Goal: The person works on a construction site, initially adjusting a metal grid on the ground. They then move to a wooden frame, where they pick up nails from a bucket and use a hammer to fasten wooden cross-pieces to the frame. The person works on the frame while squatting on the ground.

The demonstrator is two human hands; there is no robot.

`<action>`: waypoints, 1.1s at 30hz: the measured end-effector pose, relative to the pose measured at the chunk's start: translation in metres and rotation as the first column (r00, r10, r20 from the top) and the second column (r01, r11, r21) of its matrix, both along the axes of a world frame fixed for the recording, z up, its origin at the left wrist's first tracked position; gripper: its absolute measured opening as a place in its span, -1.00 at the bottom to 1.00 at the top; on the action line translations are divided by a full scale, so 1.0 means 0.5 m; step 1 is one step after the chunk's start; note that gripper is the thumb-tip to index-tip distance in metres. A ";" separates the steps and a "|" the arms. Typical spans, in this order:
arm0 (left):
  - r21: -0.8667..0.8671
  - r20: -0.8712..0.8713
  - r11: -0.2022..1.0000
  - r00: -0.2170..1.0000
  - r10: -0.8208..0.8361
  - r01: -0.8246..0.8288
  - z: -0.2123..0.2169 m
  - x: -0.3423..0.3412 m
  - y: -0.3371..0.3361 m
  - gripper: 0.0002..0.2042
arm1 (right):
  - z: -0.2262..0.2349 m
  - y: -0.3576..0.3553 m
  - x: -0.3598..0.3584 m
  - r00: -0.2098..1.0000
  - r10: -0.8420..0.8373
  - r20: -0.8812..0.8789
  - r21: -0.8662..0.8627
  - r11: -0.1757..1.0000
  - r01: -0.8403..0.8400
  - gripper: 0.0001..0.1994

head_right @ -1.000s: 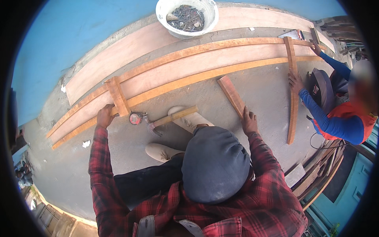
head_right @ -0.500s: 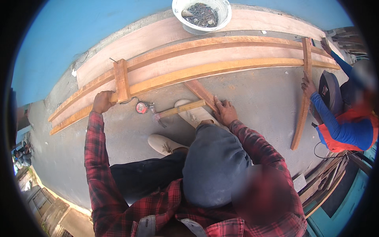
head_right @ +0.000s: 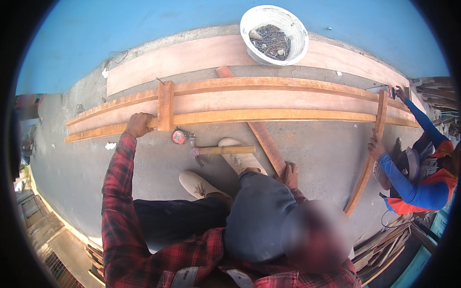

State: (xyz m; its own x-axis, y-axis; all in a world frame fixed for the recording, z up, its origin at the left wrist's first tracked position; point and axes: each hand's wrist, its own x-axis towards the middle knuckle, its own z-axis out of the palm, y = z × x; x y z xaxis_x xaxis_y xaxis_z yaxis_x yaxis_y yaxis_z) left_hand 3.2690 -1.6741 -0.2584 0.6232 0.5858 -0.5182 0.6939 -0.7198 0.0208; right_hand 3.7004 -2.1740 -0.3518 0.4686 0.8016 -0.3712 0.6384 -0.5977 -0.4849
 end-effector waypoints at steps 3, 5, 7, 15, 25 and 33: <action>0.067 0.053 0.998 0.999 -0.008 0.004 -0.004 -0.022 -0.001 -0.56 | 0.001 0.005 -0.013 0.998 -0.013 -0.054 0.082 0.996 0.018 -0.18; 0.067 0.042 0.998 0.999 0.009 -0.012 0.010 -0.009 -0.007 -0.57 | 0.009 -0.005 -0.012 0.999 -0.006 -0.032 0.084 0.996 0.008 -0.22; 0.054 0.036 0.997 0.998 0.046 -0.048 0.021 0.009 -0.016 -0.57 | 0.023 -0.013 -0.007 1.000 -0.008 -0.009 0.068 0.998 0.008 -0.23; 0.144 0.069 0.986 0.995 0.069 -0.079 0.012 0.007 -0.013 -0.56 | -0.073 0.118 0.019 0.986 0.138 0.096 0.142 0.978 -0.150 -0.26; 0.110 0.012 0.993 0.999 0.032 -0.033 -0.012 -0.002 -0.016 -0.56 | -0.010 0.344 -0.061 0.966 0.251 0.067 0.207 0.943 -0.260 -0.20; -0.002 0.083 0.982 0.978 0.190 -0.191 -0.019 -0.001 -0.026 -0.44 | 0.119 0.315 -0.020 0.916 0.394 0.079 0.022 0.918 -0.397 -0.25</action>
